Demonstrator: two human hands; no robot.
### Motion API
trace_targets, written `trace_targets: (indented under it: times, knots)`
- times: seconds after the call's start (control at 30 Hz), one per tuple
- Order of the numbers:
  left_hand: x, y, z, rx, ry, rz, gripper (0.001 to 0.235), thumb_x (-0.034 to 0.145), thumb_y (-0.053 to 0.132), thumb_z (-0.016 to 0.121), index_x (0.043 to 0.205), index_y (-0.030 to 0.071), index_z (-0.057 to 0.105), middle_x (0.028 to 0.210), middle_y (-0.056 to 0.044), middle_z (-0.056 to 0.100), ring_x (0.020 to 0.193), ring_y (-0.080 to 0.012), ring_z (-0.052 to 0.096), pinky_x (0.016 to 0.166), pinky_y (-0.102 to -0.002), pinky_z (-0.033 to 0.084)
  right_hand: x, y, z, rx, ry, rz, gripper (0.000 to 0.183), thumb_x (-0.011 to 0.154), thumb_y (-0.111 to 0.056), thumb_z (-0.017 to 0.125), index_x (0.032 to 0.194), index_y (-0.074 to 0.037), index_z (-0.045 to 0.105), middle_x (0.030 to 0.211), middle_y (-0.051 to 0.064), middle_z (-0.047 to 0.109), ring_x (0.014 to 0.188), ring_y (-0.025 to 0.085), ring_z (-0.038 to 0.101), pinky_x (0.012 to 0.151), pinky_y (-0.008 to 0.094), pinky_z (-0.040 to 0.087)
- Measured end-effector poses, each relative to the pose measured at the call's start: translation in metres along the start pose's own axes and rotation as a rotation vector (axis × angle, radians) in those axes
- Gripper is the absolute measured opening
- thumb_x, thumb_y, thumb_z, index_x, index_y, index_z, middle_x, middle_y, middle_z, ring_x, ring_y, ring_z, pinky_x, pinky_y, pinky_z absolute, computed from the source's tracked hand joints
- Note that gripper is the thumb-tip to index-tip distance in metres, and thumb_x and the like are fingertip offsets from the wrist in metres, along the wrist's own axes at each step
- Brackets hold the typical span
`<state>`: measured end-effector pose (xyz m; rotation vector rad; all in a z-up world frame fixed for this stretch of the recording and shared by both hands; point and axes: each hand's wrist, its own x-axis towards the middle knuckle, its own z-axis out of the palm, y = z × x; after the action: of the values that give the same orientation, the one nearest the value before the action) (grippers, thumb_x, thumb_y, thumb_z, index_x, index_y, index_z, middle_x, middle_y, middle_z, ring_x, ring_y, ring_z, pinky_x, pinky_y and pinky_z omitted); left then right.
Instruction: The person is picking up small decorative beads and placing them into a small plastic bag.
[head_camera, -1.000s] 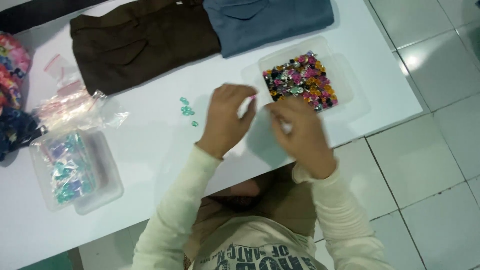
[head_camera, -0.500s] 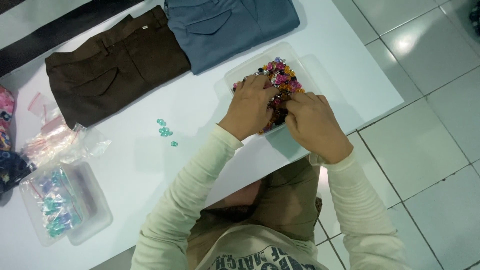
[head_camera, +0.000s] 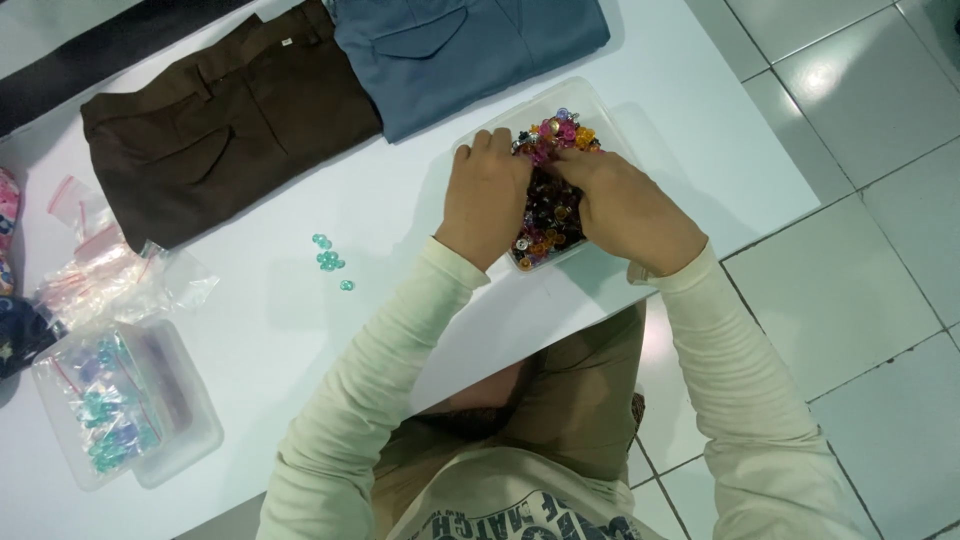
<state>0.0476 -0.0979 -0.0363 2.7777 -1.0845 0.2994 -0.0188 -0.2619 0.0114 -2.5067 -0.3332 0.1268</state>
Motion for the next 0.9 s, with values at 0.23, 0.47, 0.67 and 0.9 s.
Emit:
trace_targets:
  times: [0.23, 0.47, 0.67, 0.9]
  knots:
    - [-0.002, 0.007, 0.013, -0.163, -0.01, 0.097, 0.006, 0.078, 0.003, 0.079, 0.083, 0.006, 0.078, 0.092, -0.014, 0.057, 0.088, -0.0297, 0.058, 0.077, -0.042, 0.05, -0.007, 0.016, -0.017, 0.107, 0.127, -0.06, 0.052, 0.092, 0.015, 0.043, 0.138, 0.003, 0.063, 0.133, 0.032, 0.061, 0.11, 0.051, 0.065, 0.084, 0.052, 0.056]
    - [0.008, 0.016, -0.002, -0.106, 0.028, 0.082, 0.005, 0.083, 0.001, 0.074, 0.085, 0.005, 0.077, 0.087, -0.012, 0.054, 0.083, -0.0258, 0.054, 0.071, -0.04, 0.044, -0.02, 0.03, -0.029, 0.009, 0.267, 0.02, 0.033, 0.1, 0.009, 0.054, 0.127, 0.0, 0.071, 0.113, 0.019, 0.068, 0.095, 0.036, 0.07, 0.076, 0.041, 0.056]
    - [0.009, 0.021, 0.021, -0.234, 0.008, 0.18, 0.013, 0.082, -0.003, 0.072, 0.086, 0.008, 0.078, 0.089, -0.012, 0.054, 0.086, -0.0291, 0.053, 0.072, -0.04, 0.04, -0.02, 0.034, -0.018, -0.025, 0.295, 0.043, 0.028, 0.097, 0.005, 0.064, 0.122, -0.002, 0.074, 0.108, 0.017, 0.066, 0.09, 0.032, 0.069, 0.072, 0.04, 0.055]
    - [0.01, 0.01, 0.016, -0.118, 0.05, 0.061, 0.011, 0.077, -0.004, 0.076, 0.071, 0.005, 0.076, 0.079, -0.012, 0.055, 0.074, -0.024, 0.051, 0.066, -0.037, 0.038, -0.012, 0.038, -0.005, -0.203, 0.328, 0.018, 0.028, 0.09, 0.003, 0.071, 0.116, -0.005, 0.077, 0.099, 0.014, 0.064, 0.09, 0.03, 0.063, 0.072, 0.04, 0.054]
